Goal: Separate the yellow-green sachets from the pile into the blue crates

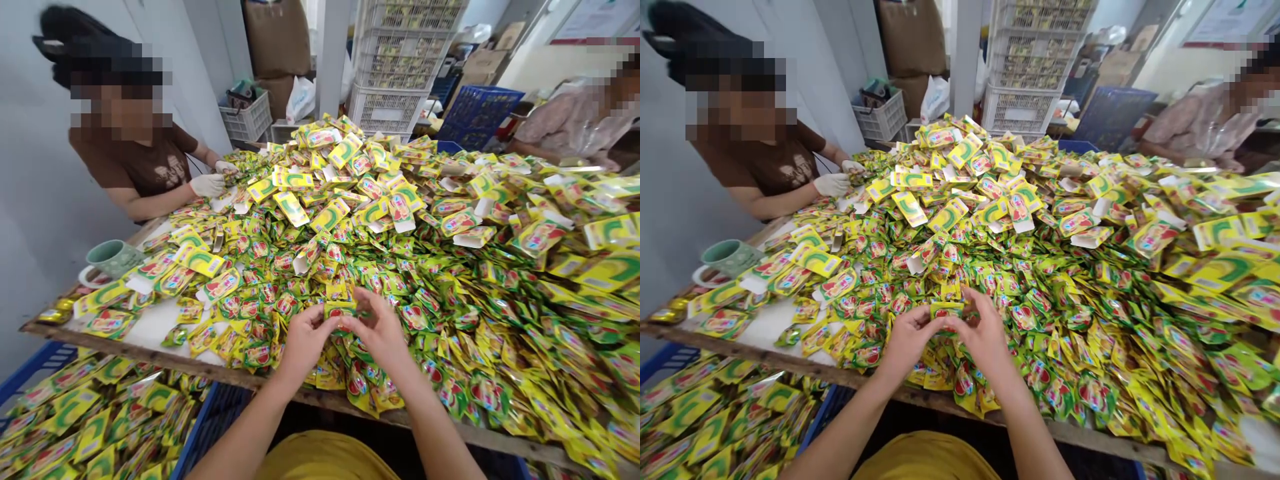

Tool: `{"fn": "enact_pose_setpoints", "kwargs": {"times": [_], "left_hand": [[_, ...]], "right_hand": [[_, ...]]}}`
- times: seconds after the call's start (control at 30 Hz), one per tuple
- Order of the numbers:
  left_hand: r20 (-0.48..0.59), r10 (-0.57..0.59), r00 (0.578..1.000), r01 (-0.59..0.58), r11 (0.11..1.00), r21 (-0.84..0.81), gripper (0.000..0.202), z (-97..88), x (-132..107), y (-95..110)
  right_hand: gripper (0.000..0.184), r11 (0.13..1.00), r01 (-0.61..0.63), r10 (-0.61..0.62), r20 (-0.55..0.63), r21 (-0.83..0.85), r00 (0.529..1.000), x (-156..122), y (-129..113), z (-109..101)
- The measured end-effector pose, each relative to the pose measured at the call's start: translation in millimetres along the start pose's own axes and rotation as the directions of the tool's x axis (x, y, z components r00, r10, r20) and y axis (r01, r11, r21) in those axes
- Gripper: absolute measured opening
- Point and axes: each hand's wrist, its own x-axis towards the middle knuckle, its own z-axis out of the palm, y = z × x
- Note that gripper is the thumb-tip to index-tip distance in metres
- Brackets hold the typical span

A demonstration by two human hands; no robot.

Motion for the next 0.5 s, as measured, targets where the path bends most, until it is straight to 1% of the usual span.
{"fn": "enact_pose_setpoints", "kwargs": {"times": [0.03, 0.07, 0.1, 0.13, 0.17, 0.2, 0.23, 0.27, 0.3, 0.33, 0.4, 0.43, 0.5], "left_hand": [[-0.016, 0.026, 1.000, -0.026, 1.000, 0.007, 0.019, 0.4, 0, 0], [-0.026, 0.075, 0.997, -0.073, 0.996, 0.059, 0.017, -0.7, 2, 0], [-0.039, 0.145, 0.989, -0.138, 0.980, 0.145, 0.017, -3.4, 5, -1], [-0.064, 0.231, 0.971, -0.209, 0.945, 0.251, 0.018, -7.7, 11, -2], [-0.115, 0.317, 0.941, -0.259, 0.898, 0.356, 0.019, -13.2, 20, -3], [-0.197, 0.391, 0.899, -0.272, 0.852, 0.446, 0.022, -19.3, 30, -5], [-0.295, 0.440, 0.848, -0.246, 0.820, 0.517, 0.027, -25.4, 43, -8], [-0.382, 0.463, 0.800, -0.191, 0.800, 0.569, 0.033, -30.8, 58, -10], [-0.443, 0.470, 0.763, -0.130, 0.784, 0.607, 0.037, -35.1, 72, -12], [-0.474, 0.471, 0.744, -0.081, 0.767, 0.636, 0.035, -38.4, 86, -13], [-0.473, 0.468, 0.747, -0.041, 0.742, 0.669, 0.023, -42.6, 105, -8], [-0.473, 0.469, 0.746, -0.039, 0.739, 0.672, 0.019, -44.9, 109, -1], [-0.503, 0.465, 0.729, -0.052, 0.770, 0.636, 0.016, -51.9, 102, 19]], "right_hand": [[0.038, 0.997, -0.054, 0.052, 0.030, 0.056, 0.998, -2, 0, 2], [0.034, 0.988, -0.108, 0.103, 0.054, 0.110, 0.993, -5, 0, 4], [0.032, 0.977, -0.150, 0.143, 0.056, 0.153, 0.988, -7, 0, 4], [0.032, 0.968, -0.176, 0.174, 0.032, 0.180, 0.984, -9, 0, 3], [0.032, 0.963, -0.189, 0.195, -0.014, 0.195, 0.981, -11, 0, 0], [0.032, 0.960, -0.194, 0.211, -0.063, 0.202, 0.976, -12, 1, -3], [0.032, 0.958, -0.198, 0.222, -0.102, 0.207, 0.970, -13, 3, -7], [0.031, 0.956, -0.200, 0.231, -0.130, 0.212, 0.964, -13, 4, -11], [0.031, 0.954, -0.204, 0.239, -0.147, 0.221, 0.960, -14, 7, -15], [0.030, 0.949, -0.208, 0.248, -0.154, 0.237, 0.956, -15, 10, -18], [0.029, 0.931, -0.215, 0.267, -0.147, 0.296, 0.953, -18, 17, -22], [0.029, 0.918, -0.217, 0.276, -0.140, 0.333, 0.951, -20, 22, -24], [0.029, 0.892, -0.210, 0.289, -0.149, 0.400, 0.946, -22, 30, -28]]}}
